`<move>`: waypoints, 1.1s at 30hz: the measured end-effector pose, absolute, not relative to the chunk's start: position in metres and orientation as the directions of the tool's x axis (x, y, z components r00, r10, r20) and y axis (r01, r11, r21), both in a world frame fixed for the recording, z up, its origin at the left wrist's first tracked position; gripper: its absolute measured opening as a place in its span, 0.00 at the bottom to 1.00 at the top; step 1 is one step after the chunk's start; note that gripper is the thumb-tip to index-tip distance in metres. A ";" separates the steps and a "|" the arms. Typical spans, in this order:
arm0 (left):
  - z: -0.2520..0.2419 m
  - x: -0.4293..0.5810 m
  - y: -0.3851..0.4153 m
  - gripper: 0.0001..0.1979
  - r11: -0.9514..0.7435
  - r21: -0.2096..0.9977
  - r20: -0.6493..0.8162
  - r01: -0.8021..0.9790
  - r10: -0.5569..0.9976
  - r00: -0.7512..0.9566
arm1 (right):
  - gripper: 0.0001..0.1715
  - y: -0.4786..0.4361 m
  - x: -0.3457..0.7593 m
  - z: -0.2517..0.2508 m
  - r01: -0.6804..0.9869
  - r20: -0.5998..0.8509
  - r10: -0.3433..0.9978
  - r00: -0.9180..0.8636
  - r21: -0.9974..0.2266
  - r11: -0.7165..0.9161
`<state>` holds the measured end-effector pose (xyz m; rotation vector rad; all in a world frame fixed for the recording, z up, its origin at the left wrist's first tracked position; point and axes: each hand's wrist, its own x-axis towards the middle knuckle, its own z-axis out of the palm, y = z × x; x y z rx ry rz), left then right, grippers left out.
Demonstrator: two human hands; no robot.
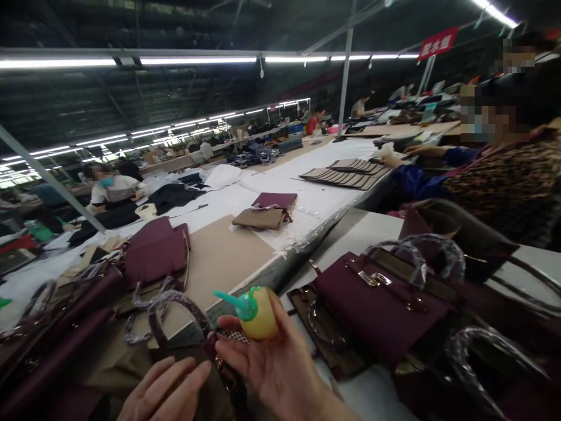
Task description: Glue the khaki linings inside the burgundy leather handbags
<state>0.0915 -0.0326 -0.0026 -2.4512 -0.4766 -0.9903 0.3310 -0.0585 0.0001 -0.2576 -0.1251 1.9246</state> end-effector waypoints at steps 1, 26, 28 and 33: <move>0.000 0.097 -0.031 0.19 -0.852 -0.283 0.703 0.441 0.129 0.700 | 0.32 -0.055 0.329 0.002 -0.899 -0.123 0.926 -0.356 -0.224 -0.375; 0.037 -0.004 -0.052 0.10 -0.215 0.807 0.114 0.550 0.971 0.212 | 0.23 -0.052 0.357 -0.010 -0.722 -0.283 0.958 -0.035 -0.656 -0.220; 0.054 -0.010 -0.056 0.16 -0.045 0.906 -0.003 0.421 0.994 0.113 | 0.26 -0.057 0.355 -0.011 -0.673 -0.306 0.951 -0.037 -0.696 -0.250; 0.080 -0.019 -0.055 0.23 0.193 0.960 -0.212 0.205 0.974 0.079 | 0.41 -0.066 0.340 -0.019 -0.574 -0.312 0.948 -0.068 -0.765 -0.293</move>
